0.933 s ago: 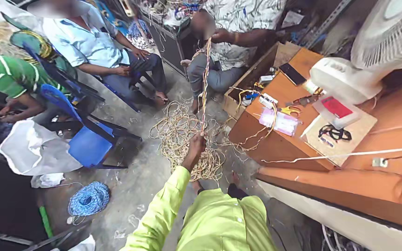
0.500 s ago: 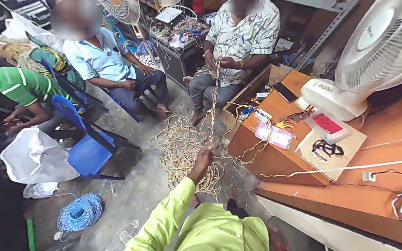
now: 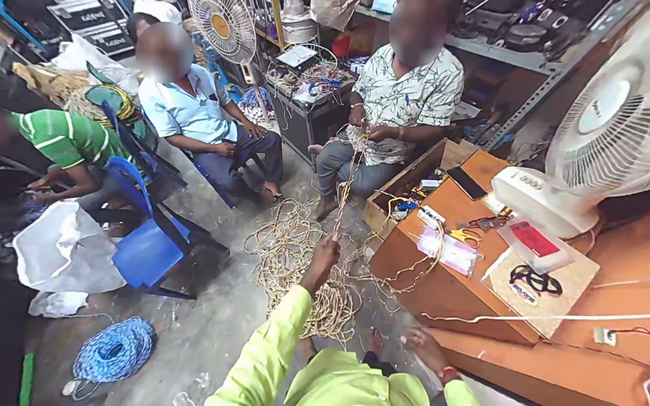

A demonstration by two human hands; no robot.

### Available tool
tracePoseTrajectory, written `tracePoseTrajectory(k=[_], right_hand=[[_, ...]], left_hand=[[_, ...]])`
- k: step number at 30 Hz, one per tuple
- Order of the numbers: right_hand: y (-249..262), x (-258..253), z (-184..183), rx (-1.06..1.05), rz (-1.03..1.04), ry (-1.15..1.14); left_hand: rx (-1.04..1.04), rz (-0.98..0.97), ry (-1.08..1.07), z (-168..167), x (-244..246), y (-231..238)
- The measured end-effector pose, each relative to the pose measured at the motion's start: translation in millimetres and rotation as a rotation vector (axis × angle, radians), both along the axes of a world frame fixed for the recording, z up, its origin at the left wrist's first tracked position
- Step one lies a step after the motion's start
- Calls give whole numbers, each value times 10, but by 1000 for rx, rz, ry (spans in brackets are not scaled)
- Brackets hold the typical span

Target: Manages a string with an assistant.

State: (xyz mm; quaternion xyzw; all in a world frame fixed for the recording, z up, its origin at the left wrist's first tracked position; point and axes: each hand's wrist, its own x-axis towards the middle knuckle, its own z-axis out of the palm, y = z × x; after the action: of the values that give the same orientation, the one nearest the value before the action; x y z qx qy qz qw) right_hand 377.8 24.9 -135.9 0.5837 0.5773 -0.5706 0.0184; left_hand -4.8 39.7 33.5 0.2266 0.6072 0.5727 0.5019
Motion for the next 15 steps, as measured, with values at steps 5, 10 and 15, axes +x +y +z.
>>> tracePoseTrajectory(k=[5, 10, 15], right_hand=[[-605, 258, 7, -262, 16, -72], [-566, 319, 589, -393, -121, 184], [-363, 313, 497, -397, -106, 210]], left_hand=[[-49, -29, 33, 86, -169, 278], [-54, -61, 21, 6, -121, 355], [-47, -53, -3, -135, -32, 337]])
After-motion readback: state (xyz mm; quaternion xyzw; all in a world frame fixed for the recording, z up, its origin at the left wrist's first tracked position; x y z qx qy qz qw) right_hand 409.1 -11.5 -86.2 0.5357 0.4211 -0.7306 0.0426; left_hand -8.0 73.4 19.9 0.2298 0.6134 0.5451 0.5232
